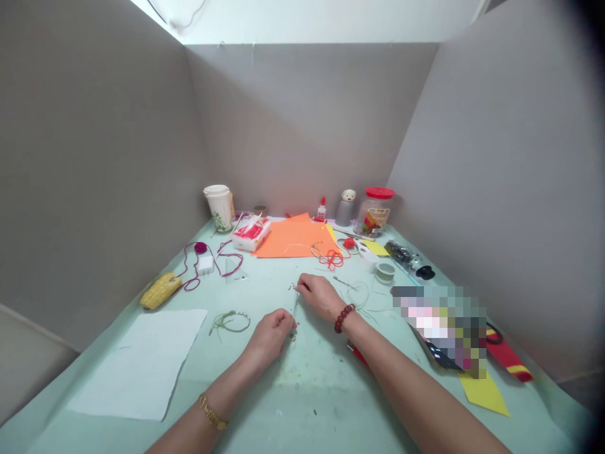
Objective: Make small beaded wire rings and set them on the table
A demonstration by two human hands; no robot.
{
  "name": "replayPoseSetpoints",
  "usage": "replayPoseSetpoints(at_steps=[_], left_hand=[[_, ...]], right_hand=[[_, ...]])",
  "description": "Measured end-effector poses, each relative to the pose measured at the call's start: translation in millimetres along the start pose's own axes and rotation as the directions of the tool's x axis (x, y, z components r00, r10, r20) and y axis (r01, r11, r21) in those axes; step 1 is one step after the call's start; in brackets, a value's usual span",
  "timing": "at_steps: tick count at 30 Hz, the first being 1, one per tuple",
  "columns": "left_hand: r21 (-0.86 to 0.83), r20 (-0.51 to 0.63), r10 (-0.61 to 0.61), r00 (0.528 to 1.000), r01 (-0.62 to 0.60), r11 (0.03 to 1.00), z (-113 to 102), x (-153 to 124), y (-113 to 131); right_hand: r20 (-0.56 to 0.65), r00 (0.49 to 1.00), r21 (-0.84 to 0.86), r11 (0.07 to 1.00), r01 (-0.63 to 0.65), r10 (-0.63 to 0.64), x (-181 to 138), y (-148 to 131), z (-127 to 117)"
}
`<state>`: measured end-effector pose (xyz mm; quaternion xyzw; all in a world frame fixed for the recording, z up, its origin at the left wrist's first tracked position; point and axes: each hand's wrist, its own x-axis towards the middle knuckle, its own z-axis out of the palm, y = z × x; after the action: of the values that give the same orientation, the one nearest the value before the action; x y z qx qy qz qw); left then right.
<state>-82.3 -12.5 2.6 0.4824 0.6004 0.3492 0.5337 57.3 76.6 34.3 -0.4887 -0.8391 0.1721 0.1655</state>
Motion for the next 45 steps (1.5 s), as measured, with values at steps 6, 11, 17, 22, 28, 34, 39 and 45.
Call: replayPoseSetpoints(at_steps=[6, 11, 17, 22, 28, 34, 39, 45], left_hand=[[0.026, -0.004, 0.008, 1.0, -0.008, 1.0, 1, -2, -1], [0.067, -0.043, 0.045, 0.998, -0.042, 0.997, 4, -2, -5], [0.086, -0.072, 0.091, 0.993, -0.085, 0.993, 7, -5, -6], [0.088, -0.049, 0.084, 0.995, -0.08, 0.993, 6, -5, -6], [0.087, -0.018, 0.046, 0.999, -0.044, 0.995, 8, -2, -6], [0.065, 0.074, -0.021, 0.997, 0.017, 0.998, 6, -3, 0], [0.05, 0.137, -0.062, 0.989, 0.055, 0.997, 2, -4, 6], [0.021, 0.126, -0.07, 0.99, 0.068, 0.997, 4, -8, 7]], right_hand=[[-0.016, 0.999, -0.015, 0.999, -0.028, 0.028, -35, -5, 2], [-0.069, 0.998, -0.027, 1.0, 0.002, -0.004, -73, -11, 13], [-0.108, 0.991, -0.11, 0.992, 0.065, -0.077, -77, -7, 20], [-0.155, 0.986, -0.153, 0.988, 0.03, -0.054, -81, 1, 17], [-0.214, 0.977, -0.202, 0.979, -0.027, -0.017, -89, 9, 14], [-0.234, 0.972, -0.216, 0.974, -0.072, 0.02, -90, 7, 13], [-0.232, 0.973, -0.25, 0.966, -0.068, 0.009, -91, 6, 15], [-0.202, 0.979, -0.286, 0.957, -0.055, -0.004, -90, 6, 16]])
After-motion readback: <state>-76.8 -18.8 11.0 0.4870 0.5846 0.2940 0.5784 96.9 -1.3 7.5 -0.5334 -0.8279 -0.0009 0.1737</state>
